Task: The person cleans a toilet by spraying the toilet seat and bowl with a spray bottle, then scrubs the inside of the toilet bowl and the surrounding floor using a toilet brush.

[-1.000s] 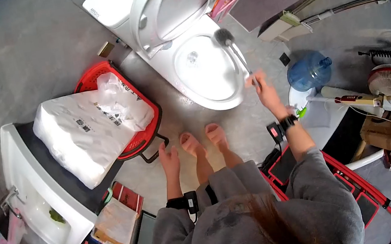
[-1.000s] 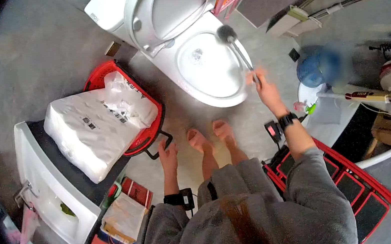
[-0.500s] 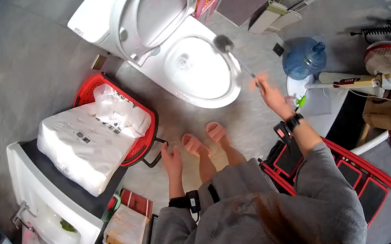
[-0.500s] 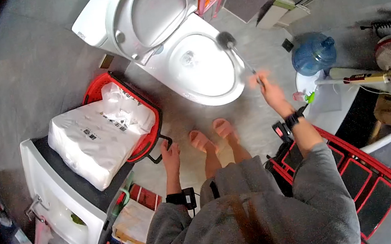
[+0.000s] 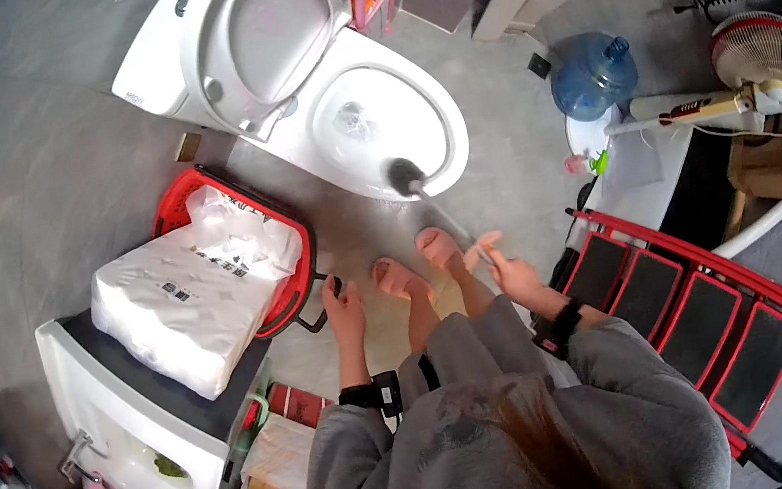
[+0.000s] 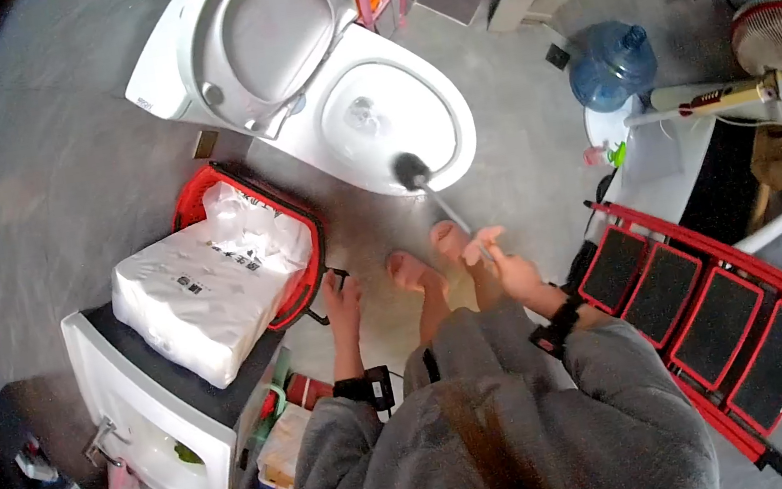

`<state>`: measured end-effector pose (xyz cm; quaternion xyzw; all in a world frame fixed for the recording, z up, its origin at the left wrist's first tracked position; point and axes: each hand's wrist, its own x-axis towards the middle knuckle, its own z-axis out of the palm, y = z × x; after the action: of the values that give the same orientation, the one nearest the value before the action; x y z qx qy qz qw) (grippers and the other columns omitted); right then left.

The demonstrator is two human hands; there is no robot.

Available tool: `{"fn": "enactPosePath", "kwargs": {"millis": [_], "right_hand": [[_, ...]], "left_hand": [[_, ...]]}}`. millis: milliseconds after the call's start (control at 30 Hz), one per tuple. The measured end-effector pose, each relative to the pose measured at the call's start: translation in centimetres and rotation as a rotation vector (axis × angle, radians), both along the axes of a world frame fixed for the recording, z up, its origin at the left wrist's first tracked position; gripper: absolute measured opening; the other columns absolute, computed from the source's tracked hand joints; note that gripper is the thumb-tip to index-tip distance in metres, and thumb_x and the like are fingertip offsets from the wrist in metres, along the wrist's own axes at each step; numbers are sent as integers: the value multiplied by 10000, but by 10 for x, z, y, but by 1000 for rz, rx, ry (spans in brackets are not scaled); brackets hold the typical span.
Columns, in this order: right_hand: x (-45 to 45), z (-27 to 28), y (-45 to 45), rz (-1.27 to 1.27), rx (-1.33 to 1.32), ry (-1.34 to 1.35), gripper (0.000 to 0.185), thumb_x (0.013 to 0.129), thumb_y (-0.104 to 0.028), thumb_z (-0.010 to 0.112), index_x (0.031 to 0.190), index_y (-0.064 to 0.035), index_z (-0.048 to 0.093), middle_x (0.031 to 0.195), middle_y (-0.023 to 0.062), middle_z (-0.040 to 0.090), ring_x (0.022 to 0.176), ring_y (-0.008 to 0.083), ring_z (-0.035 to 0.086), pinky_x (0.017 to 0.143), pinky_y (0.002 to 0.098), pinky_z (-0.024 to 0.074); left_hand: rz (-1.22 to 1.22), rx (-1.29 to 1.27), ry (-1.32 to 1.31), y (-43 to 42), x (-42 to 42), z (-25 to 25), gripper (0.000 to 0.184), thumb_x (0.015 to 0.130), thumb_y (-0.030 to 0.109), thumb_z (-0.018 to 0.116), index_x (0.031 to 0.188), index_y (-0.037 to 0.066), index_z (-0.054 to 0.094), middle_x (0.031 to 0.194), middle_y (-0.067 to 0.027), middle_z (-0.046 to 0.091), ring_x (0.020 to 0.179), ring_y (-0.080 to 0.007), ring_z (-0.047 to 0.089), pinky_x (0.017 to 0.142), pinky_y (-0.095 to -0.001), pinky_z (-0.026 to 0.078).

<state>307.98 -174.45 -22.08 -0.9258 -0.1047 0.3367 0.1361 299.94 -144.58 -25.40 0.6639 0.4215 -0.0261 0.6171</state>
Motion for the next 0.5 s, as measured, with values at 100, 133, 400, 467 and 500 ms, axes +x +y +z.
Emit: {"fn": "enactPosePath", "kwargs": {"millis": [100, 133, 400, 467, 500], "right_hand": [[-17, -28, -6, -48, 76, -37, 465, 808, -230, 453, 1244, -239, 291, 652, 182, 548, 577, 374, 527, 515, 461, 406], [-20, -31, -15, -79, 52, -51, 458, 810, -226, 454, 1242, -243, 301, 663, 182, 547, 577, 375, 523, 513, 461, 400], [-5, -3, -109, -78, -113, -215, 482, 813, -203, 468, 1262, -220, 292, 654, 177, 546, 584, 348, 534, 510, 442, 404], [-6, -11, -118, -62, -110, -217, 496, 811, -190, 471, 1270, -215, 284, 642, 176, 543, 574, 343, 534, 501, 436, 405], [-10, -12, -120, -30, -96, -221, 503, 810, -186, 471, 1274, -217, 277, 632, 177, 539, 565, 340, 534, 499, 435, 408]], "left_hand": [[54, -22, -26, 3, 0, -3, 469, 810, 151, 523, 1199, -30, 335, 1163, -156, 423, 765, -139, 525, 620, -232, 438], [-3, 35, -19, 6, 0, -4, 466, 811, 150, 521, 1199, -30, 337, 1151, -153, 434, 755, -133, 523, 610, -230, 437], [-59, 91, -70, -5, -14, -24, 477, 802, 147, 537, 1192, -41, 337, 1111, -148, 464, 666, -123, 520, 597, -239, 435], [-86, 75, 3, -14, -13, -14, 476, 801, 143, 538, 1192, -40, 337, 1117, -147, 458, 678, -123, 520, 596, -240, 435], [-111, 61, 73, -19, -10, -9, 476, 799, 139, 539, 1191, -39, 337, 1124, -147, 453, 690, -123, 520, 596, -240, 435]]}}
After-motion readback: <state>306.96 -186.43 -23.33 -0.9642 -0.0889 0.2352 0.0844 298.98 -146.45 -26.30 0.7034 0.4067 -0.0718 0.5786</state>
